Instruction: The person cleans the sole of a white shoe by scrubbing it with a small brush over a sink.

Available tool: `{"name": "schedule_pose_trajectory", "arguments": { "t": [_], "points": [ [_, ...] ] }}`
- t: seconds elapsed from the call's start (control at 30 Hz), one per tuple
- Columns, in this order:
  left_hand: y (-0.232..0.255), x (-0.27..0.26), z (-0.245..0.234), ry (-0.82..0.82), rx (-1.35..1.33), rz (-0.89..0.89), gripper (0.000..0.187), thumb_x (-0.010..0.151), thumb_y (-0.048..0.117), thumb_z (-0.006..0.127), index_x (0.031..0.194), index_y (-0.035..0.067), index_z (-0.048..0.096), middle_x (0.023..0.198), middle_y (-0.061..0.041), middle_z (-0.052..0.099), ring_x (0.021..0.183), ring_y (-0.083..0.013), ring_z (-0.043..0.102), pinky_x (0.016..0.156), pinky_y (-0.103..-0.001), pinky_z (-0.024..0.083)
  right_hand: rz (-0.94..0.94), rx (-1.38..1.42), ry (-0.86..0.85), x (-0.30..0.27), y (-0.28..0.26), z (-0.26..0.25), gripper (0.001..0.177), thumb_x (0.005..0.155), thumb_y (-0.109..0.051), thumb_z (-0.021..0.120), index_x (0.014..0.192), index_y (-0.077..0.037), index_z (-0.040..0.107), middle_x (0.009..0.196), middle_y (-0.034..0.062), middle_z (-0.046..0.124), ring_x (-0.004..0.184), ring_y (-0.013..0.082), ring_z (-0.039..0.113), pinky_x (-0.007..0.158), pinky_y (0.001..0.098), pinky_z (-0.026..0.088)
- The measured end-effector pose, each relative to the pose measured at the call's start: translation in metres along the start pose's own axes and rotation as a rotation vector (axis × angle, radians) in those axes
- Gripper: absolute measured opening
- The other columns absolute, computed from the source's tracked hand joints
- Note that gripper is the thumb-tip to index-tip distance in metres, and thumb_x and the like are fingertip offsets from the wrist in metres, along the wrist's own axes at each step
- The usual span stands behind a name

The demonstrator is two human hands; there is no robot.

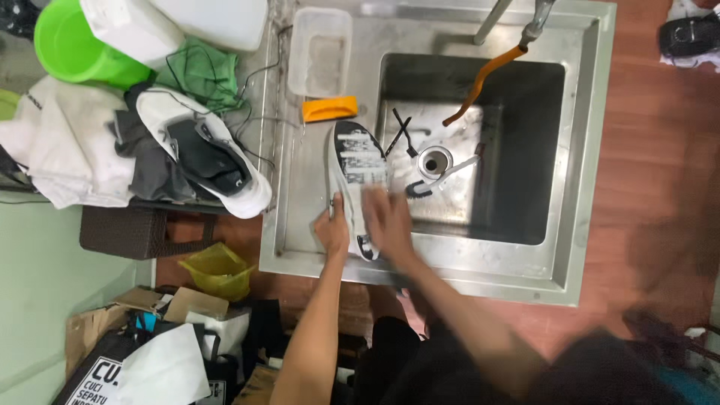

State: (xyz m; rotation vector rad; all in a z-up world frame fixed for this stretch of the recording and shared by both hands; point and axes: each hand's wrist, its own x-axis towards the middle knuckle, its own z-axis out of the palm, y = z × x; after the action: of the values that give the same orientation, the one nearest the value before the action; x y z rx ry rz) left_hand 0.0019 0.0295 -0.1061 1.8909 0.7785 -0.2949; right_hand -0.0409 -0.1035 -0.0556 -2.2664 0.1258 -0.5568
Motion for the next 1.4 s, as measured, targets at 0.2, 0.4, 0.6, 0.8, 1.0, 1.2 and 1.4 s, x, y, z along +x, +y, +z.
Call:
{"name": "schedule_pose_trajectory", "arguments": {
  "t": [0.2,0.4,0.6,0.8,1.0,1.2,1.4],
  "points": [
    [0.01,-0.007,-0.002,-0.019,0.035,-0.021,0.057,0.091,0.067,0.067,0.099,0.014,0.084,0.102,-0.016,0.079,0.111,-0.0364,0.071,0.095,-0.046,0.051,0.013,0.106,0.155,0.048,0.027,0.027,0.021,0.104,-0.017,0.065,0.117,-0.001,0.06,0.092,0.0177,0.062,0.071,0.0339,0.065,0.066,0.0418,0.051],
    [-0.013,0.011,0.002,-0.038,0.017,-0.009,0.063,0.092,0.065,0.067,0.107,0.006,0.08,0.111,-0.021,0.077,0.119,-0.0391,0.067,0.1,-0.05,0.048,0.528,0.335,0.036,0.087,-0.002,-0.002,0.041,0.106,-0.039,0.065,0.118,-0.002,0.054,0.089,0.0103,0.068,0.082,0.0253,0.07,0.073,0.0427,0.054],
    [0.03,-0.022,-0.012,-0.101,0.089,0.067,0.065,0.093,0.065,0.065,0.108,0.003,0.08,0.107,-0.024,0.077,0.115,-0.0439,0.069,0.098,-0.054,0.049,0.495,0.302,0.001,0.002,-0.006,0.007,0.037,0.094,-0.023,0.069,0.113,-0.001,0.046,0.086,0.0297,0.057,0.085,0.0554,0.064,0.072,0.0563,0.051],
    [0.019,0.011,-0.018,-0.177,0.101,0.045,0.077,0.096,0.066,0.058,0.097,-0.009,0.078,0.108,-0.031,0.075,0.114,-0.0447,0.068,0.099,-0.057,0.043,0.246,0.155,0.162,0.138,0.029,0.055,0.031,0.108,-0.031,0.062,0.112,-0.001,0.054,0.082,0.0081,0.068,0.071,0.0215,0.069,0.062,0.037,0.054],
    [-0.025,0.023,-0.041,-0.326,0.207,0.04,0.061,0.086,0.069,0.074,0.081,0.009,0.082,0.078,-0.012,0.074,0.083,-0.0241,0.07,0.079,-0.043,0.051,0.44,0.113,-0.22,-0.009,-0.028,-0.01,0.045,0.093,-0.031,0.072,0.114,0.004,0.052,0.084,0.0212,0.064,0.073,0.0418,0.068,0.063,0.0494,0.053],
    [-0.009,0.018,-0.039,-0.319,0.198,0.02,0.061,0.088,0.063,0.074,0.088,0.003,0.081,0.083,-0.019,0.074,0.085,-0.0275,0.068,0.079,-0.044,0.05,0.297,0.07,0.07,0.145,0.051,0.042,0.03,0.107,-0.03,0.065,0.113,-0.002,0.056,0.082,0.0014,0.071,0.07,0.0154,0.07,0.064,0.0291,0.054],
    [-0.027,0.025,-0.04,-0.327,0.234,-0.015,0.053,0.088,0.065,0.074,0.09,0.013,0.084,0.086,-0.008,0.078,0.087,-0.021,0.07,0.08,-0.038,0.052,0.559,0.205,-0.166,0.002,-0.027,-0.001,0.043,0.097,-0.036,0.073,0.115,-0.005,0.049,0.087,0.0188,0.065,0.081,0.0436,0.072,0.06,0.0434,0.054]
  ]
}}
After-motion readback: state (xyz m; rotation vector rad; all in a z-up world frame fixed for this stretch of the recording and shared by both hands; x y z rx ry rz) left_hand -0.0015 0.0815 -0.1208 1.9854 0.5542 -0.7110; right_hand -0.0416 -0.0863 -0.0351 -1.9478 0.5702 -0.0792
